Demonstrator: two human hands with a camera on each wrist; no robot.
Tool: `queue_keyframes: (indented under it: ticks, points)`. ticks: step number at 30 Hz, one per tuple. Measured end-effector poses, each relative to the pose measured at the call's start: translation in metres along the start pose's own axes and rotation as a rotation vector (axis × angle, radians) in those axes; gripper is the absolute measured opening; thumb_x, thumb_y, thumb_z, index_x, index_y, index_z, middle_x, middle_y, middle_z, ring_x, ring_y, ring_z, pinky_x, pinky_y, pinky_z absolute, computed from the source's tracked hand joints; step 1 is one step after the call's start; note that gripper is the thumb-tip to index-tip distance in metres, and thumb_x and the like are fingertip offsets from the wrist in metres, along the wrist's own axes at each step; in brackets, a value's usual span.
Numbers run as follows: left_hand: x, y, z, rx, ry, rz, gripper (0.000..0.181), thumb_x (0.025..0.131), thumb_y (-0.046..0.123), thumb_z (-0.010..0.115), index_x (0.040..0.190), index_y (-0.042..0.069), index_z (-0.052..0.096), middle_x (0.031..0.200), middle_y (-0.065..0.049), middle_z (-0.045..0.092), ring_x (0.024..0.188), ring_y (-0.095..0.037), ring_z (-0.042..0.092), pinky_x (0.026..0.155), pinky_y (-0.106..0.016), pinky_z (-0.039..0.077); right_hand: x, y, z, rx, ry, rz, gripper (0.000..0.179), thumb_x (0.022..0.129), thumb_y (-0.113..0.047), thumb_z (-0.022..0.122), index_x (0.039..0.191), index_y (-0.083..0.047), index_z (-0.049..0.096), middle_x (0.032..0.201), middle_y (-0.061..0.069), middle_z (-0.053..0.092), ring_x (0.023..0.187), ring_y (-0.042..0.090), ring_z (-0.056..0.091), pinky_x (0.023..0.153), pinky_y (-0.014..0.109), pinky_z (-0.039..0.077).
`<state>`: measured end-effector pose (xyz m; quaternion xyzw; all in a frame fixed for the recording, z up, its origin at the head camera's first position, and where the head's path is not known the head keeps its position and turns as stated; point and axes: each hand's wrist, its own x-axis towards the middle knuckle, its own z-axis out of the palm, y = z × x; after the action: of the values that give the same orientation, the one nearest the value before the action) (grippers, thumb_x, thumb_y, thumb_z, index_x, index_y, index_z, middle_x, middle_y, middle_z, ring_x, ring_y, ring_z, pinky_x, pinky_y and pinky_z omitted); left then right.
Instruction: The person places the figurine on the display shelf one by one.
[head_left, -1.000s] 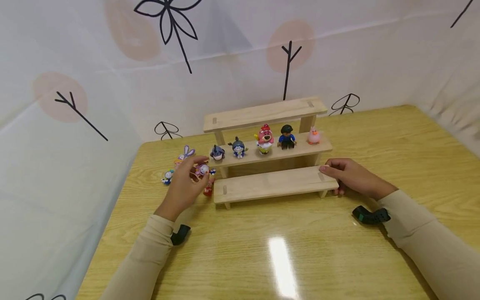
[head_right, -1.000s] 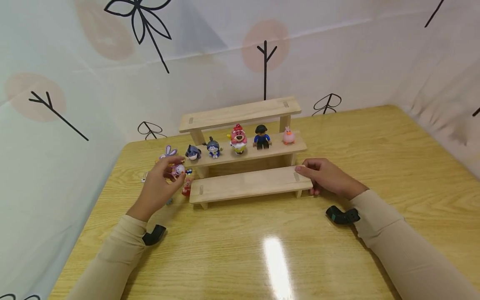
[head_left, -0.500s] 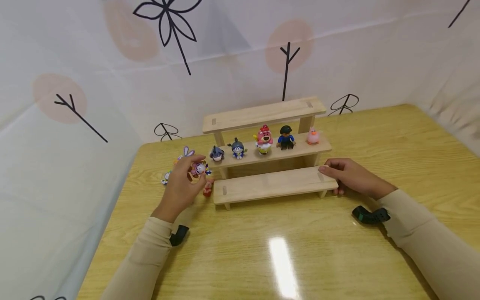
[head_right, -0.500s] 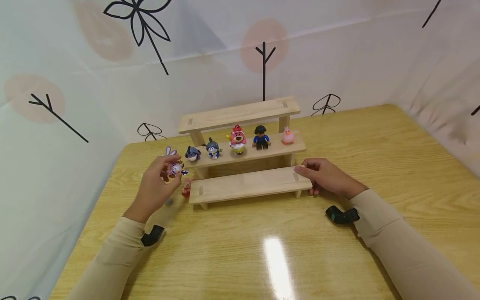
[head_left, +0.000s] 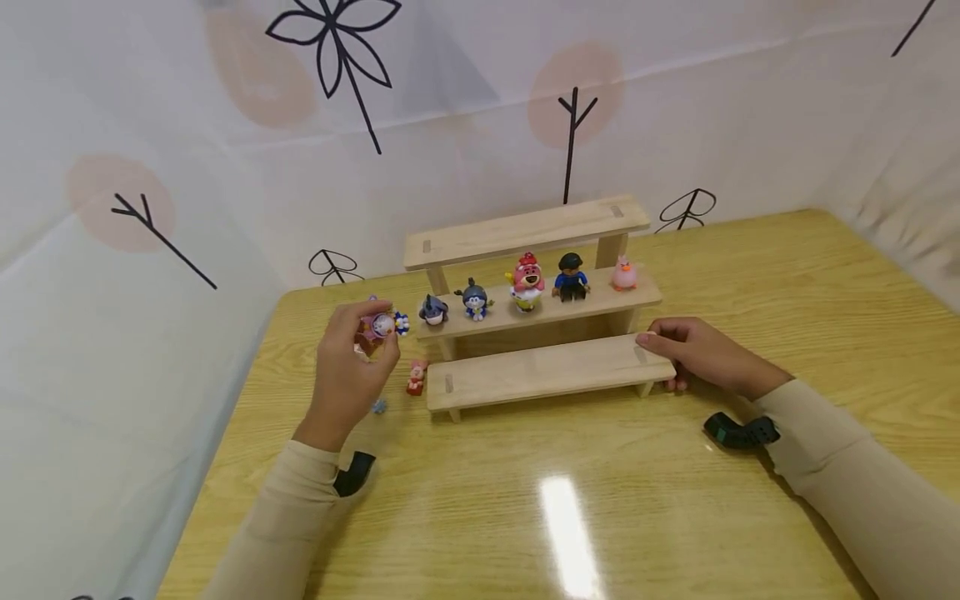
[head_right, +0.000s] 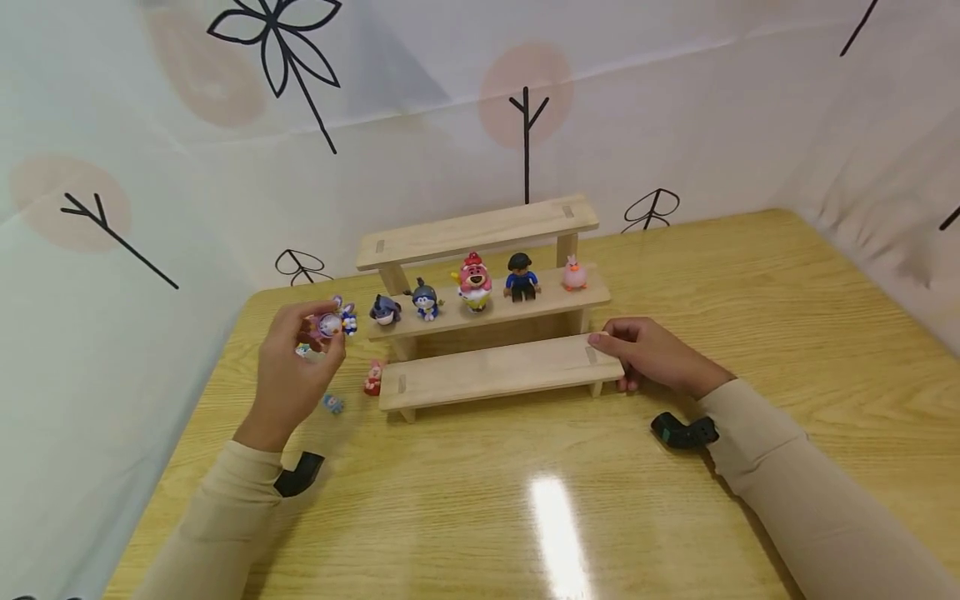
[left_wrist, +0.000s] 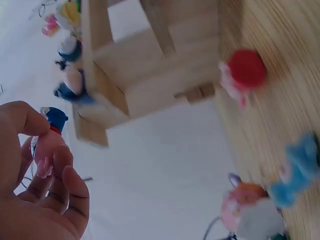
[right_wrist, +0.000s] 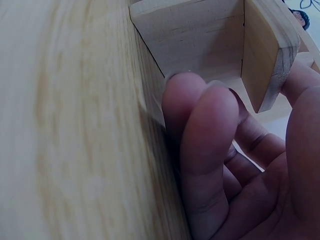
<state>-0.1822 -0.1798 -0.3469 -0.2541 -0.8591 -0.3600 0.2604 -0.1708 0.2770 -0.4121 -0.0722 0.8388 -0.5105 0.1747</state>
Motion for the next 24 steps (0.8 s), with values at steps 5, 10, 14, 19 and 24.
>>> queue_keyframes:
  ticks: [5, 10, 14, 19, 24]
  points:
    - [0.002, 0.027, 0.015, -0.026, -0.073, 0.122, 0.036, 0.091, 0.004, 0.068, 0.126, 0.006, 0.06, 0.11, -0.01, 0.061, 0.085, -0.018, 0.054, 0.072, -0.027, 0.05, 0.001, 0.003, 0.0, -0.004, 0.002, -0.019, 0.042, 0.106, -0.044, 0.046, 0.104, -0.004, 0.058, 0.084, 0.012, 0.066, 0.056, 0.022, 0.062, 0.054, 0.037, 0.056]
    - [0.007, 0.051, 0.041, -0.027, -0.195, 0.207, 0.038, 0.094, 0.008, 0.066, 0.13, 0.008, 0.058, 0.122, -0.007, 0.06, 0.099, -0.014, 0.061, 0.08, -0.031, 0.058, 0.0, 0.005, -0.002, 0.044, -0.016, -0.017, 0.048, 0.108, -0.045, 0.04, 0.117, -0.001, 0.057, 0.084, 0.012, 0.067, 0.058, 0.021, 0.064, 0.054, 0.036, 0.056]
    - [0.014, 0.064, 0.062, -0.024, -0.262, 0.257, 0.037, 0.095, 0.011, 0.066, 0.132, 0.01, 0.057, 0.125, -0.006, 0.061, 0.107, -0.014, 0.062, 0.088, -0.03, 0.058, 0.001, 0.005, -0.002, 0.047, -0.017, -0.015, 0.05, 0.108, -0.045, 0.038, 0.121, -0.001, 0.056, 0.08, 0.012, 0.067, 0.058, 0.02, 0.064, 0.053, 0.036, 0.056]
    - [0.022, 0.075, 0.084, -0.037, -0.321, 0.302, 0.042, 0.095, 0.012, 0.067, 0.135, 0.009, 0.054, 0.127, -0.006, 0.062, 0.112, -0.013, 0.062, 0.094, -0.027, 0.055, 0.002, 0.003, -0.002, 0.045, -0.008, -0.025, 0.05, 0.108, -0.046, 0.038, 0.119, -0.001, 0.057, 0.078, 0.013, 0.067, 0.057, 0.02, 0.063, 0.053, 0.036, 0.055]
    - [0.027, 0.085, 0.104, -0.044, -0.389, 0.299, 0.045, 0.096, 0.015, 0.066, 0.139, 0.01, 0.053, 0.13, -0.004, 0.063, 0.113, -0.013, 0.064, 0.097, -0.027, 0.054, 0.002, 0.002, -0.002, 0.064, -0.014, -0.001, 0.053, 0.108, -0.047, 0.037, 0.123, 0.001, 0.055, 0.078, 0.011, 0.067, 0.057, 0.019, 0.062, 0.053, 0.036, 0.056]
